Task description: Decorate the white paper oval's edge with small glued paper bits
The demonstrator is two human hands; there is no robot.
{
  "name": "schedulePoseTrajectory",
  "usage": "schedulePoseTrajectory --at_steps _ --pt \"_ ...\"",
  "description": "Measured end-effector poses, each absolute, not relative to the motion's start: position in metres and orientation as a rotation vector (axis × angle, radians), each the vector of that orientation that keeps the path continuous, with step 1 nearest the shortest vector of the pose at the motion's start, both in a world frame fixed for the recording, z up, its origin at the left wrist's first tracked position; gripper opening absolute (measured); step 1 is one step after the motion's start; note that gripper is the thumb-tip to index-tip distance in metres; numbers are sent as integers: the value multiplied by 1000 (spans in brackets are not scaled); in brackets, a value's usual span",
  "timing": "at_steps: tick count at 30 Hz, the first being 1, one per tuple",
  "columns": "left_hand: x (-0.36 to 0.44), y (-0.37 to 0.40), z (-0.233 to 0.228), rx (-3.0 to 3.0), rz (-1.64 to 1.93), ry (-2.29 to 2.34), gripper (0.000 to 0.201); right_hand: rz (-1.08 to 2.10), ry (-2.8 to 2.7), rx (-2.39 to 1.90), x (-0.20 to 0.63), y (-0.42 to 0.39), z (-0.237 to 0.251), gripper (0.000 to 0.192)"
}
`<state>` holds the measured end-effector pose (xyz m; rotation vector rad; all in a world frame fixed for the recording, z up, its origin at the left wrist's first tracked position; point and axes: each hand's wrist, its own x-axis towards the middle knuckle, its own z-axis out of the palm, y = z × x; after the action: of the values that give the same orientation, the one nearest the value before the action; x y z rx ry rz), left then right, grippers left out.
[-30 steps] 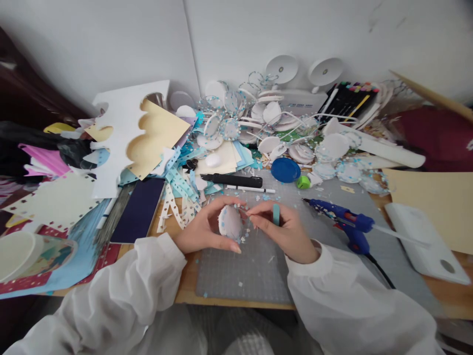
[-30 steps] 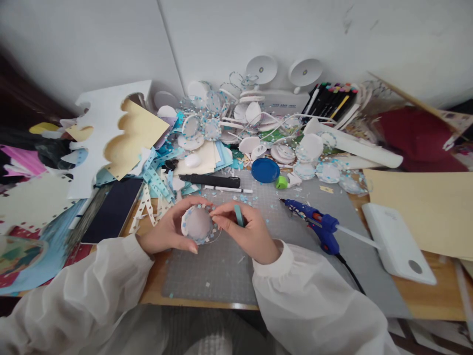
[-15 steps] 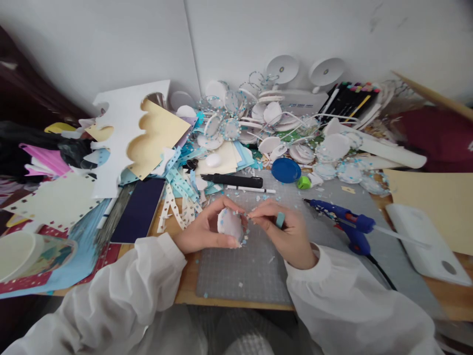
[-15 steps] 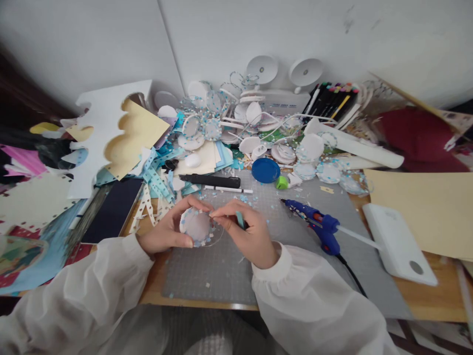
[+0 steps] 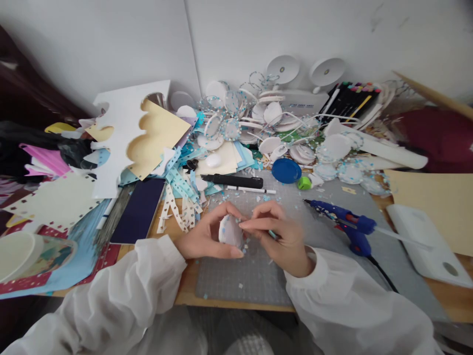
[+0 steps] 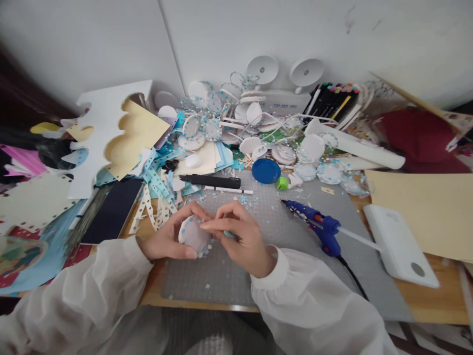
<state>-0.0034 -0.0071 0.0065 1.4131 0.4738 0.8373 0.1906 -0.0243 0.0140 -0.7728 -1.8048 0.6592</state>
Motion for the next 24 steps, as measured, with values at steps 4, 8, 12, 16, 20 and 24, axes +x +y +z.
schedulePoseTrajectory --at_steps 4,8,12,16,20,24 --pt "-3 -6 2 1849 1153 564 55 660 -1632 -923 189 -28 12 20" --pt "-4 -2 0 2083 1336 618 62 748 -1505 -916 188 -30 13 13" --pt "-4 -2 1 2250 1347 622 62 766 -1676 -941 187 -31 14 6" --pt "-4 -3 4 2363 1302 593 59 707 -1807 -948 185 -33 14 7" --pt "-4 -4 4 2386 1325 592 59 685 -1824 -965 186 -34 15 7" --pt "-3 -4 4 2327 1357 624 58 735 -1858 -825 189 -33 20 14"
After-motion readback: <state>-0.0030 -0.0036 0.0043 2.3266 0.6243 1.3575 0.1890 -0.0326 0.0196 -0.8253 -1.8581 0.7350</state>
